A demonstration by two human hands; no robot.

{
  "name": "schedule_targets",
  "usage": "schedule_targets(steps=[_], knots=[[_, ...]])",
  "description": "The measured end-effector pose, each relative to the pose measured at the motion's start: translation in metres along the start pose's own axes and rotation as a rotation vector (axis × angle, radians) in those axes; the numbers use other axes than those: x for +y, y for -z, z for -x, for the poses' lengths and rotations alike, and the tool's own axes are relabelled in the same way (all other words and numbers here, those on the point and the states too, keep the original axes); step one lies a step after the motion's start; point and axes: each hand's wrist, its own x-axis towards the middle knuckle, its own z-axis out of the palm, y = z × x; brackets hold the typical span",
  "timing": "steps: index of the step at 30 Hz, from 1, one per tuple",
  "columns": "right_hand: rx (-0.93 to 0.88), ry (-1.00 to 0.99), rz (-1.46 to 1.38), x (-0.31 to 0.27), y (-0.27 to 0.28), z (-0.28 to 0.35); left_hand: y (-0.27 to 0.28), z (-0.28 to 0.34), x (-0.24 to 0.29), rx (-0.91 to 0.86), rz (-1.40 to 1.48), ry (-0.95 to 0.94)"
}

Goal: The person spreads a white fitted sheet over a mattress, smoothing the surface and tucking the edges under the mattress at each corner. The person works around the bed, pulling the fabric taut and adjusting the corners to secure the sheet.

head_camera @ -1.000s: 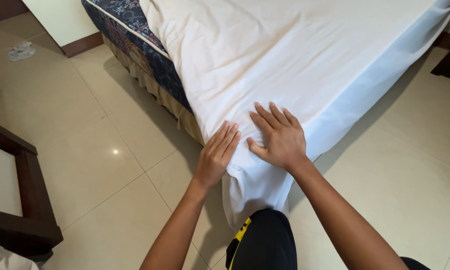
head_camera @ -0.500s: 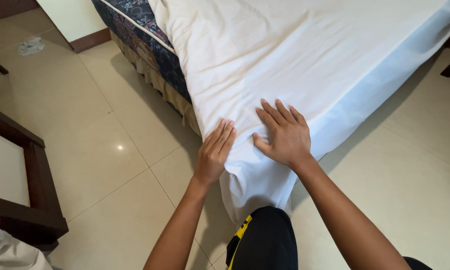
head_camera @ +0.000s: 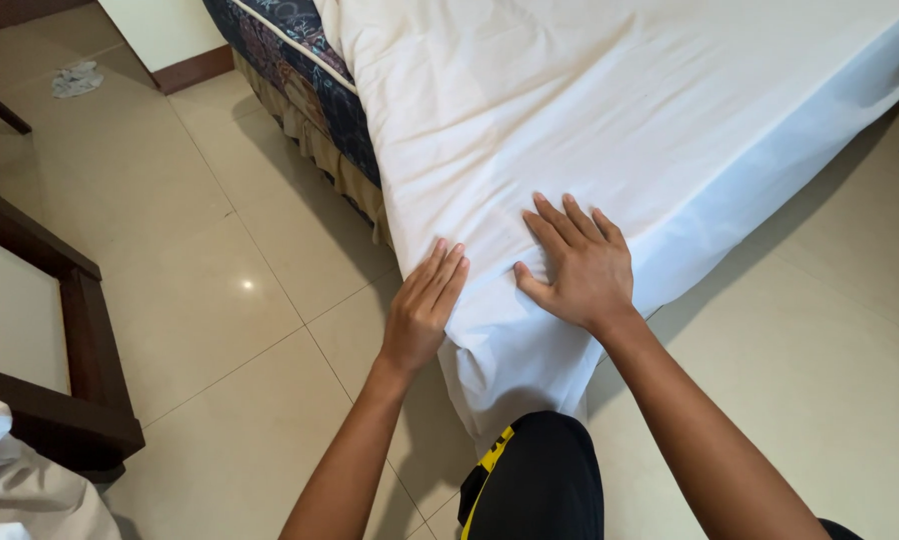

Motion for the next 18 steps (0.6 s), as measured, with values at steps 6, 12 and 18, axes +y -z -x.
schedule_targets(steps=[6,12,18], knots=[[0.015,0.002,0.004,0.0,0.001,0.0,0.003,0.025,-0.011,-0.011,-0.007,0.102],[0.012,-0.008,0.018,0.001,-0.002,0.001,0.005,0.027,-0.008,-0.032,-0.036,0.087],[0.004,-0.015,0.013,0.0,-0.001,0.002,0.008,0.047,-0.013,-0.059,-0.033,0.131]])
